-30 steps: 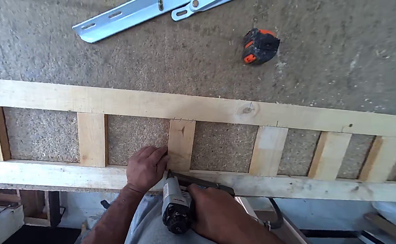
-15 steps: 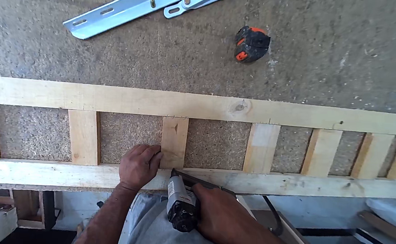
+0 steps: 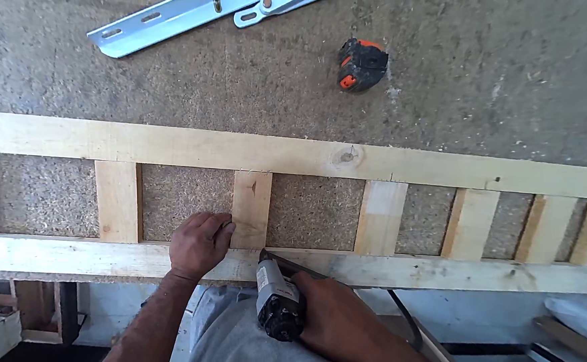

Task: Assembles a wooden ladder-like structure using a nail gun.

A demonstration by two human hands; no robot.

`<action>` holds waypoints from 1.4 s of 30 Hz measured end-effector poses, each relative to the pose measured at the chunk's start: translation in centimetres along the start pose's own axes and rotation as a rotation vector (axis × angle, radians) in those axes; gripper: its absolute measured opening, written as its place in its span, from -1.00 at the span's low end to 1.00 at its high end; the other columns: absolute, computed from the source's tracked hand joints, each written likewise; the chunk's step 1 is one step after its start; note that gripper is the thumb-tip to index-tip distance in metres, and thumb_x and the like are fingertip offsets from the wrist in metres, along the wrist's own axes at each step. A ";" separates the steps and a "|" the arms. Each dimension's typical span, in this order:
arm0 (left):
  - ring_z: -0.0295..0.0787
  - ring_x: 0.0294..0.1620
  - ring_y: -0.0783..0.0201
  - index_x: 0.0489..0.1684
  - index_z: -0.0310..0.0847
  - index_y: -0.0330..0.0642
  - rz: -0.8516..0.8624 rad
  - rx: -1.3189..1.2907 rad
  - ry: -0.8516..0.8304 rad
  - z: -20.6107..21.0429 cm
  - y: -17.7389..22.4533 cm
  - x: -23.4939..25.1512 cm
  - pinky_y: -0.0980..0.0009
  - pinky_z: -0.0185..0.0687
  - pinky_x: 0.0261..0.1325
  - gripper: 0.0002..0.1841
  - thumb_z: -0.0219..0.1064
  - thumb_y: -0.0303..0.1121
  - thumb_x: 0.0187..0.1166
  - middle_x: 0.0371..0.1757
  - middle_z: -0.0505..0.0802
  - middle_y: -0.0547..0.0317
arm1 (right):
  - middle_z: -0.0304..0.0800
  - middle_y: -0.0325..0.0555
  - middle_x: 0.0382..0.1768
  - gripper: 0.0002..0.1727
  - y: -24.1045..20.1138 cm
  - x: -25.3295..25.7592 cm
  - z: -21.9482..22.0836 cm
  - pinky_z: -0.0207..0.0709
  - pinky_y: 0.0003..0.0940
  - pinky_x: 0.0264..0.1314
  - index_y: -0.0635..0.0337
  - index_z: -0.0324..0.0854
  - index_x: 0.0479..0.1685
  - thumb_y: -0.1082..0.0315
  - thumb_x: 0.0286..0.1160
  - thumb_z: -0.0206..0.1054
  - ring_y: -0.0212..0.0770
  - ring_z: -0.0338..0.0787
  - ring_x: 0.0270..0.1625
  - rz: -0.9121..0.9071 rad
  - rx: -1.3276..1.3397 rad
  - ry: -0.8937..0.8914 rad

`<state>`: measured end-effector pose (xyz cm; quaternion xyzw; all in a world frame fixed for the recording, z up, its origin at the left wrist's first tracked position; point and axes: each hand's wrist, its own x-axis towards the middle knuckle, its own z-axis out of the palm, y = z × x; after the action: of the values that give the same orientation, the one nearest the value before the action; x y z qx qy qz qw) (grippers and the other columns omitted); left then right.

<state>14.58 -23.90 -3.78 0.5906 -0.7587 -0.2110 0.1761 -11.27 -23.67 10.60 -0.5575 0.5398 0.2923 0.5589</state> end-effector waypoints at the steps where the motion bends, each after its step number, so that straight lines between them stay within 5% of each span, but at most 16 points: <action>1: 0.87 -0.10 0.23 -0.05 0.90 0.05 -0.002 0.002 0.000 0.0 0.0 0.0 0.19 0.79 -0.03 -0.63 0.23 0.04 0.64 -0.20 0.92 0.24 | 0.79 0.07 -0.19 -0.33 0.0 0.0 0.0 0.66 0.24 -0.15 0.10 0.52 0.26 -0.09 0.19 0.50 0.17 0.85 -0.07 -0.006 0.000 -0.003; 5: 0.88 -0.13 0.23 -0.06 0.90 0.04 -0.006 0.010 0.002 -0.1 0.0 0.0 0.20 0.80 -0.07 -0.63 0.24 0.03 0.63 -0.21 0.92 0.23 | 0.81 0.13 -0.14 -0.26 -0.6 -0.1 -0.6 0.66 0.29 -0.11 0.04 0.44 0.49 -0.09 0.32 0.47 0.24 0.85 -0.04 -0.109 -0.026 -0.023; 9: 0.88 -0.13 0.24 -0.06 0.90 0.05 -0.011 0.011 0.010 -0.1 0.0 0.1 0.20 0.80 -0.09 -0.63 0.24 0.04 0.63 -0.22 0.92 0.24 | 0.81 0.16 -0.12 -0.32 -2.4 0.6 -0.8 0.66 0.28 -0.07 0.10 0.46 0.46 -0.06 0.38 0.43 0.26 0.85 0.00 -0.113 -0.042 -0.051; 15: 0.88 -0.13 0.23 -0.07 0.90 0.06 -0.020 0.001 0.006 -0.2 -0.1 0.2 0.18 0.81 -0.06 -0.64 0.25 0.04 0.61 -0.22 0.92 0.25 | 0.78 0.10 -0.20 -0.37 -3.7 1.0 -0.5 0.66 0.23 -0.16 0.15 0.55 0.15 -0.14 0.26 0.46 0.19 0.84 -0.08 -0.014 -0.031 -0.019; 19: 0.88 -0.04 0.26 -0.08 0.91 0.10 -0.036 -0.077 -0.028 -0.6 -0.1 0.2 0.17 0.82 0.04 -0.70 0.29 0.00 0.62 -0.14 0.93 0.29 | 0.85 0.05 -0.18 -0.25 -4.1 -1.0 0.1 0.70 0.23 -0.07 -0.02 0.55 0.37 -0.18 0.16 0.54 0.14 0.88 -0.05 0.027 -0.023 -0.052; 22: 0.87 -0.01 0.23 -0.12 0.91 -0.05 -0.101 -0.272 0.003 -2.8 -0.8 0.2 0.22 0.82 0.10 -0.80 0.37 -0.21 0.60 -0.13 0.91 0.17 | 0.90 0.20 -0.09 -0.32 -5.5 -2.4 -0.1 0.63 0.37 0.09 0.07 0.62 0.41 -0.15 0.36 0.46 0.30 0.87 0.06 0.068 0.015 -0.054; 25: 0.86 0.00 0.11 -0.12 0.90 -0.09 -0.171 -0.145 0.175 -6.9 -3.7 0.7 0.15 0.78 0.15 -0.79 0.40 -0.23 0.52 -0.12 0.91 0.09 | 0.90 0.22 -0.12 -0.31 -9.3 -1.5 -0.9 0.64 0.38 0.08 0.13 0.64 0.37 -0.22 0.41 0.37 0.32 0.88 0.04 0.058 -0.007 0.019; 29: 0.67 0.34 -0.38 0.43 0.61 -0.35 -0.409 0.086 0.193 -11.5 -8.9 1.3 -0.32 0.52 0.40 -0.07 0.55 0.30 0.23 0.32 0.72 -0.41 | 0.90 0.12 -0.19 -0.31 -17.6 -0.8 -4.3 0.68 0.33 -0.02 0.01 0.61 0.38 -0.21 0.33 0.46 0.23 0.90 -0.05 0.055 0.035 0.118; 32: 0.69 0.27 -0.47 0.52 0.50 -0.50 -0.446 0.097 0.108 -12.0 -11.0 1.6 -0.37 0.56 0.28 0.17 0.44 0.48 0.10 0.28 0.72 -0.52 | 0.86 -0.03 -0.26 -0.28 -22.9 0.8 -7.4 0.70 0.23 -0.17 -0.06 0.59 0.33 -0.22 0.17 0.57 0.07 0.89 -0.14 -0.021 0.046 0.212; 35: 0.78 0.14 -0.39 0.47 0.53 -0.53 -0.438 0.077 0.081 -11.5 -11.7 1.5 -0.26 0.67 0.14 -0.01 0.39 0.28 0.24 0.21 0.78 -0.47 | 0.82 -0.03 -0.25 -0.33 -26.9 3.9 -9.5 0.69 0.21 -0.22 -0.03 0.57 0.34 -0.16 0.25 0.50 0.07 0.87 -0.13 -0.077 -0.025 0.219; 38: 0.76 0.17 -0.34 0.49 0.48 -0.56 -0.429 0.051 0.060 -11.0 -12.3 1.2 -0.19 0.69 0.16 -0.10 0.52 -0.08 0.09 0.23 0.75 -0.46 | 0.81 -0.01 -0.24 -0.40 -29.0 7.1 -9.8 0.68 0.20 -0.18 -0.01 0.57 0.34 -0.12 0.38 0.41 0.09 0.86 -0.12 -0.061 -0.068 0.169; 42: 0.80 0.09 -0.28 0.46 0.51 -0.56 -0.436 0.106 0.062 -10.9 -12.3 1.6 -0.09 0.74 0.05 -0.08 0.54 -0.04 0.06 0.17 0.78 -0.43 | 0.81 -0.01 -0.26 -0.42 -29.1 9.4 -9.3 0.68 0.19 -0.21 0.00 0.59 0.29 -0.11 0.33 0.43 0.08 0.87 -0.16 -0.013 -0.084 0.136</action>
<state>29.92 -29.32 -1.04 0.7551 -0.6175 -0.1857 0.1186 15.44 -41.03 12.74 -0.6025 0.5603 0.2725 0.4988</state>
